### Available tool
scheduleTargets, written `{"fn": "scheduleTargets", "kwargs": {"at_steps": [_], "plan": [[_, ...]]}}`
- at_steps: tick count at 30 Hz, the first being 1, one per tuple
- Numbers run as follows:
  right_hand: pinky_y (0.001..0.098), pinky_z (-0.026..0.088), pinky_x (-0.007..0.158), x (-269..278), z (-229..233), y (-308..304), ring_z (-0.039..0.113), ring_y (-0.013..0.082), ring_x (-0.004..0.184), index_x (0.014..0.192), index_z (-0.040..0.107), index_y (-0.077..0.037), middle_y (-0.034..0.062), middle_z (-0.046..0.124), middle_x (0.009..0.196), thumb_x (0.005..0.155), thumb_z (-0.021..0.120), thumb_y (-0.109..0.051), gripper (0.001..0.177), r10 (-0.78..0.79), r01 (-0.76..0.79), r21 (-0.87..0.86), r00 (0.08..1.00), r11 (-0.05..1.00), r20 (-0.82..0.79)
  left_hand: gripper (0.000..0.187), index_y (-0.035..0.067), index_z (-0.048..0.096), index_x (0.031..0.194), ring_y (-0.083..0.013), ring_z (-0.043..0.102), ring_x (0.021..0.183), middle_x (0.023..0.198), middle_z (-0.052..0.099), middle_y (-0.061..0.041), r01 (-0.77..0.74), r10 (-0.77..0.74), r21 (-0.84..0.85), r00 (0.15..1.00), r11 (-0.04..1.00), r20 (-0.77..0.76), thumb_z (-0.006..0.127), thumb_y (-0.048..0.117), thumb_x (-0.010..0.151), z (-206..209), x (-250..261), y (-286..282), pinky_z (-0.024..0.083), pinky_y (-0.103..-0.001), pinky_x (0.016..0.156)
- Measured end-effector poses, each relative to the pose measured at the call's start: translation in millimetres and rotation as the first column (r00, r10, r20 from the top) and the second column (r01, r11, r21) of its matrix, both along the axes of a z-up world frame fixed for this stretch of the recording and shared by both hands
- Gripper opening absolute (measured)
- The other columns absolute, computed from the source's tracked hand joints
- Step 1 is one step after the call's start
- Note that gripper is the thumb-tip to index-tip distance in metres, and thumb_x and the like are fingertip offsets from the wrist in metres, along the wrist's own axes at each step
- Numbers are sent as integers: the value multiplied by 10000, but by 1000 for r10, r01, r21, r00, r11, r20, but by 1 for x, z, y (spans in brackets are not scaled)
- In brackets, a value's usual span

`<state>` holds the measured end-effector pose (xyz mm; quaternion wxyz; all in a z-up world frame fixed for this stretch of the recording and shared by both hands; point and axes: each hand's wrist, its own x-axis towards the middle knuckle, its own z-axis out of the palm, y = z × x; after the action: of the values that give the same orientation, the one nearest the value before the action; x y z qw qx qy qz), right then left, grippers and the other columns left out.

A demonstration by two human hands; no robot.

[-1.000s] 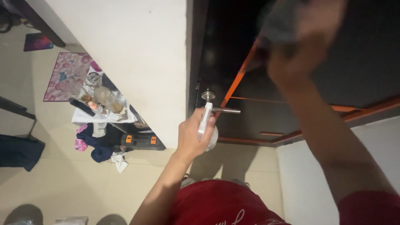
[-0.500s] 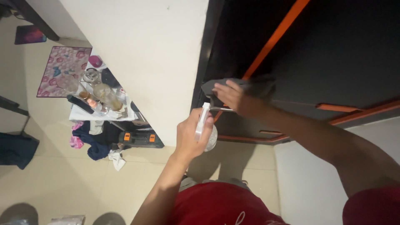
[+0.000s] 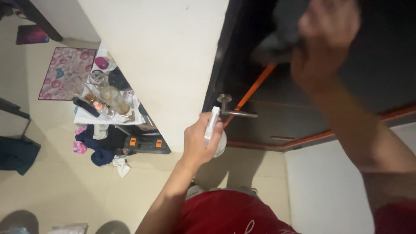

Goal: The person cleans a door by spraying it with a spray bottle and wiping the surface, handle, and frame with a cloth.

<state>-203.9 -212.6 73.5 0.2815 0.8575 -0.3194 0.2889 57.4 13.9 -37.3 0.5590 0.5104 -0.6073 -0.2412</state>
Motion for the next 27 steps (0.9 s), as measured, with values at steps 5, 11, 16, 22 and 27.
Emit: {"fn": "scheduleTargets", "kwargs": {"at_steps": [5,11,16,22,27], "plan": [[737,214,1104,41,5,1,441,476,1382,1454,562,-89,238,522,1469,987,695,-348,551,40,-33,-310,999,950,17,212,52,634,1108,-308,755,749,848,735,-139,11,-11,-2,1000,1000,-13,614,239,1010,2,-3,-10,580,-384,677],[630,219,1190,44,-73,31,408,334,1491,1434,612,-96,102,518,1546,1052,707,-326,456,123,-177,-119,924,977,-363,225,51,640,1115,-300,757,724,809,734,-135,51,-51,25,999,998,-10,619,241,997,-2,-10,-15,582,-378,669],[457,344,1172,32,-115,40,418,244,1475,1472,594,-121,49,510,1561,972,614,-219,510,185,-175,76,776,982,-603,220,44,633,1129,-319,764,773,864,750,-142,77,-77,-9,997,997,-11,612,215,992,7,-12,-20,588,-382,689],[532,324,1213,34,-53,26,387,269,1510,1485,594,-157,67,506,1571,1031,634,-233,462,190,-223,-16,862,975,-469,212,46,626,1127,-337,761,804,882,755,-144,75,-74,-59,997,995,17,618,212,995,25,-8,-31,589,-391,719],[682,244,1187,54,8,21,386,355,1508,1469,625,-187,101,527,1569,1035,708,-179,442,42,-75,-272,991,959,-126,208,51,633,1124,-323,771,833,923,756,-144,58,-55,-112,998,992,33,617,223,1008,36,-7,-45,594,-383,746]]}}
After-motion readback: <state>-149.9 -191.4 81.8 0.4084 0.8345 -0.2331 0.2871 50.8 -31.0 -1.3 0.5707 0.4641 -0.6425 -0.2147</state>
